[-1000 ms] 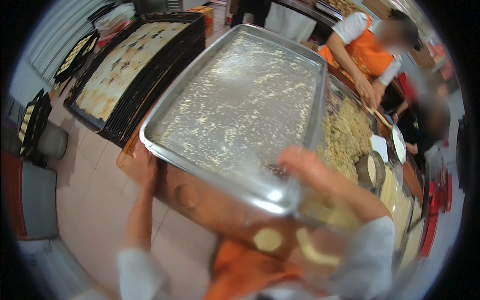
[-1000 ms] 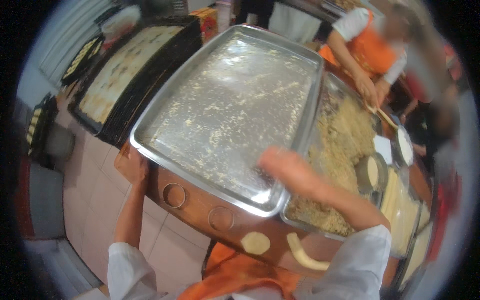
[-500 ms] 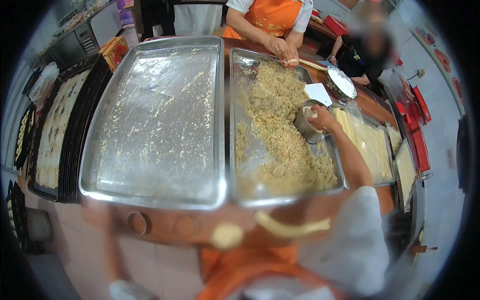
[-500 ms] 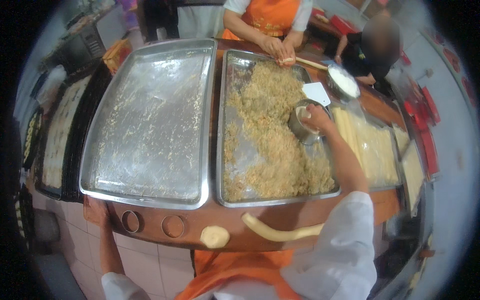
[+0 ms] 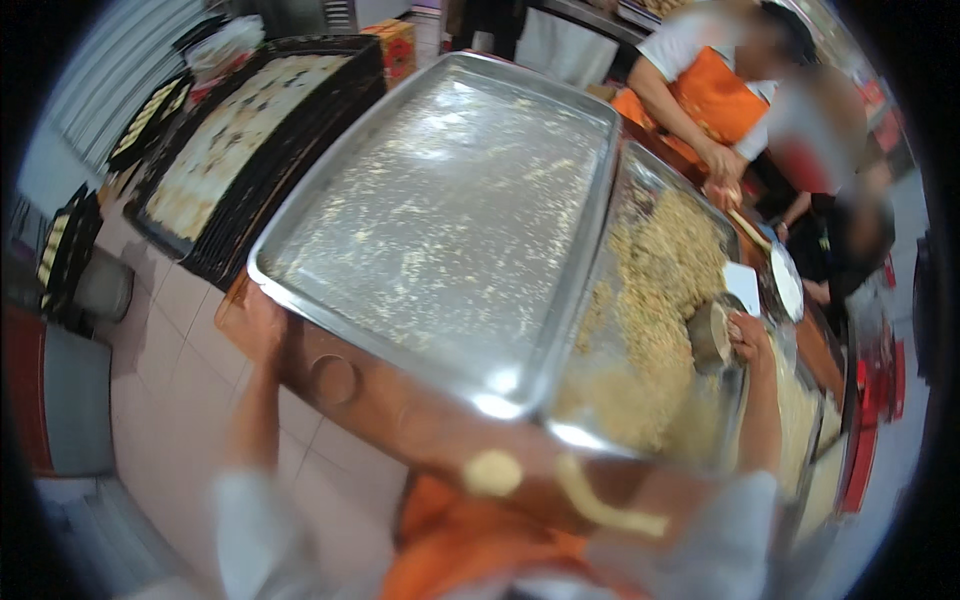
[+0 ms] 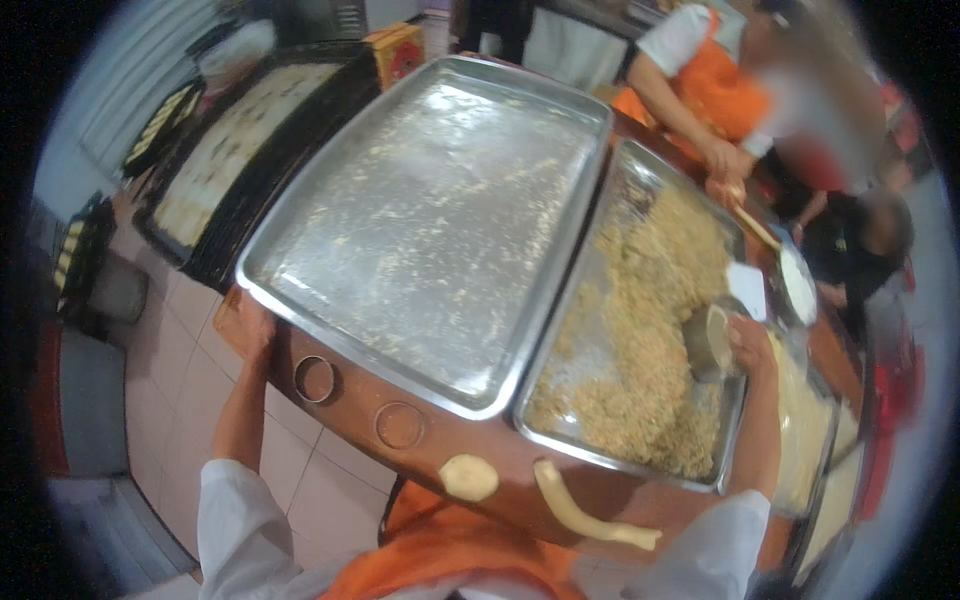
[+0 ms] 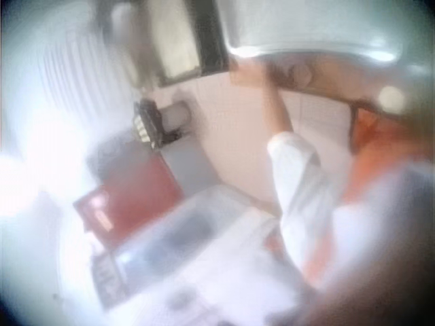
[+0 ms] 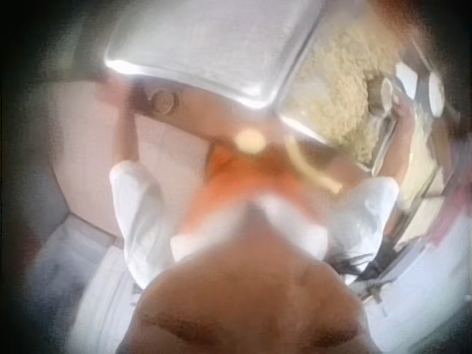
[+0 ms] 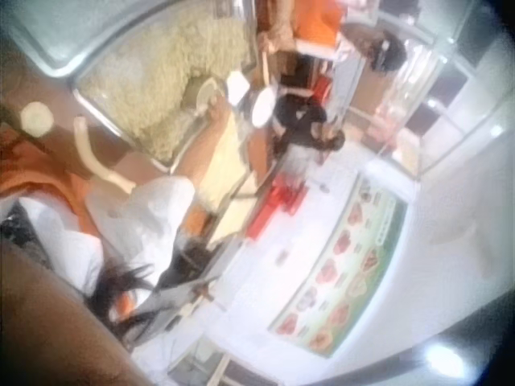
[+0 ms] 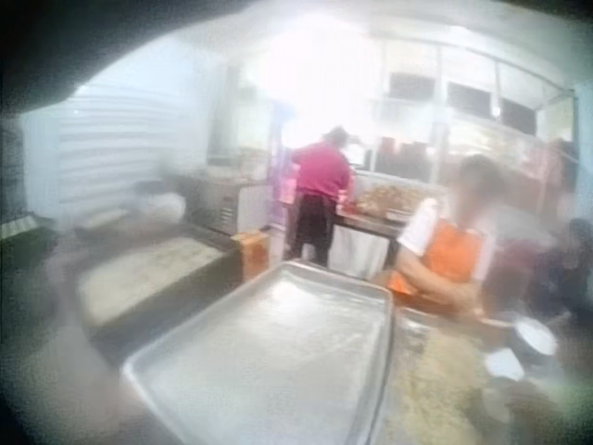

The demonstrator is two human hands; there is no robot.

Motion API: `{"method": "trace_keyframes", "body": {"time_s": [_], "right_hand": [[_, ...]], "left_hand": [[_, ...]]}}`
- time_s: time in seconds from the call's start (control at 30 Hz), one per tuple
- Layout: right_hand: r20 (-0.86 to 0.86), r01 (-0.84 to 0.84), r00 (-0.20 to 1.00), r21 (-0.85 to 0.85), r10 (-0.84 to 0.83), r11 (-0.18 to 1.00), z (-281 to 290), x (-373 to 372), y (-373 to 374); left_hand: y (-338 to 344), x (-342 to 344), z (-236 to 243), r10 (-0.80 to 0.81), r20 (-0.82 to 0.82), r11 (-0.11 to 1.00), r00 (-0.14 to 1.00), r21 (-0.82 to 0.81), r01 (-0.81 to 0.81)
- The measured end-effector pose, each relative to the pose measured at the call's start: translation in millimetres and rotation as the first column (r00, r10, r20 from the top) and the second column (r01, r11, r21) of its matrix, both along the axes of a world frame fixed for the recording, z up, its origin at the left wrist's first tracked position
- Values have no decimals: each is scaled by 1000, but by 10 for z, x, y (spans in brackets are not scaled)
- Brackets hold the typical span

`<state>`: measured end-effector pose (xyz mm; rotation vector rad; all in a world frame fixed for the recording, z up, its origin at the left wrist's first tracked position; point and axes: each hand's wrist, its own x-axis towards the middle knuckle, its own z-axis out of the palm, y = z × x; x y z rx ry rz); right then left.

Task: The person prepares dough by filling it with a mixture from a tray and shaping it into balls, which are then placed onto a baking sheet.

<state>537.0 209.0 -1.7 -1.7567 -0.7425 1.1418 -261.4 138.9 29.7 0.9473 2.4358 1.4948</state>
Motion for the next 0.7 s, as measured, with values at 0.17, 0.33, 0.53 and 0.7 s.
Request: {"method": "trace_keyframes", "body": {"time_s": [0.17, 0.33, 0.53, 0.7], "right_hand": [[294, -572, 797, 90, 527, 815, 810, -1119, 810], [174, -735, 661, -45, 730, 677, 1526, -3497, 903], [290, -808, 580, 85, 761, 584, 1851, -4151, 1640], [328, -815, 555, 32, 764, 579, 1776, -4194, 1576]], "left_hand": [[-80, -61, 127, -51, -234, 949, 971, 290, 120], [-60, -221, -44, -158, -169, 977, 973, 117, 179], [115, -618, -740, -335, -258, 941, 906, -143, 307], [121, -660, -862, -298, -303, 953, 905, -146, 265]]}}
